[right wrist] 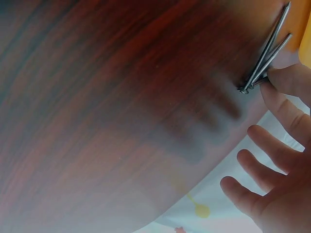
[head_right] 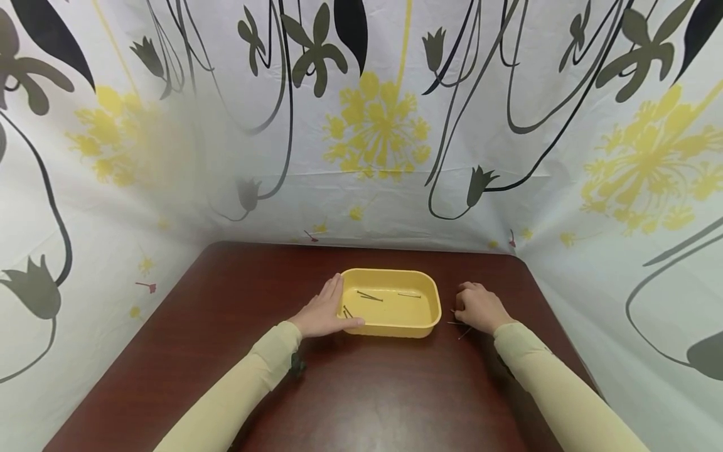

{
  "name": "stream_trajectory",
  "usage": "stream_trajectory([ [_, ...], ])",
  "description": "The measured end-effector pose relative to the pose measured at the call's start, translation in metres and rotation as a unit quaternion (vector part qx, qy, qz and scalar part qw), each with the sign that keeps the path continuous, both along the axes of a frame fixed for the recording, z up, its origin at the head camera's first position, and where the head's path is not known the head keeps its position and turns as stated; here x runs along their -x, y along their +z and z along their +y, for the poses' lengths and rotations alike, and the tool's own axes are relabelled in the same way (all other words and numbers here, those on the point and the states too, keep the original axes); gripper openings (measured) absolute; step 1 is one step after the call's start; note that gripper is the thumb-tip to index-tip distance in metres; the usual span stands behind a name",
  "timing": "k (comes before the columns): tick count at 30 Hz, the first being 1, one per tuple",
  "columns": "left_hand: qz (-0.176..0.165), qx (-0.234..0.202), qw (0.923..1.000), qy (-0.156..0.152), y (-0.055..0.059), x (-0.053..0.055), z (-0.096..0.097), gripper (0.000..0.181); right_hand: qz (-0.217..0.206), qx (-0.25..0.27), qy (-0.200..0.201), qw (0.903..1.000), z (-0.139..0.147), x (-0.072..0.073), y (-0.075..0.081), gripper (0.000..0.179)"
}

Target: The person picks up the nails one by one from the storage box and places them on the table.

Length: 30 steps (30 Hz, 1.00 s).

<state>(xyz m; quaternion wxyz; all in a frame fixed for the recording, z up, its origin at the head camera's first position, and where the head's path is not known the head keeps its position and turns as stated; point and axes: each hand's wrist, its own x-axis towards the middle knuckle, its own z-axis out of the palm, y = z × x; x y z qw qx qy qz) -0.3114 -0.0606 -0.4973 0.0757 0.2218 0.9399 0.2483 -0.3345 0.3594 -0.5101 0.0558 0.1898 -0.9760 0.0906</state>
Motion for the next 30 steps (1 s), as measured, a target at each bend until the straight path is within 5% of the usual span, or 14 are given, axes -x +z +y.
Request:
stream_trajectory([
  [7, 0.005, 0.007, 1.0, -0.001, -0.001, 0.0, 0.0, 0.128, 0.009, -0.008, 0.0, 0.9999, -0.001, -0.001, 0.002, 0.01],
  [14, 0.002, 0.007, 1.0, 0.001, -0.002, 0.001, 0.0, 0.129, 0.019, -0.003, -0.011, 0.9998, -0.004, 0.001, 0.023, 0.002],
  [30, 0.0, -0.003, 1.0, 0.0, -0.004, 0.003, -0.002, 0.13, 0.032, 0.027, -0.011, 0.9991, -0.037, 0.003, 0.061, 0.038],
])
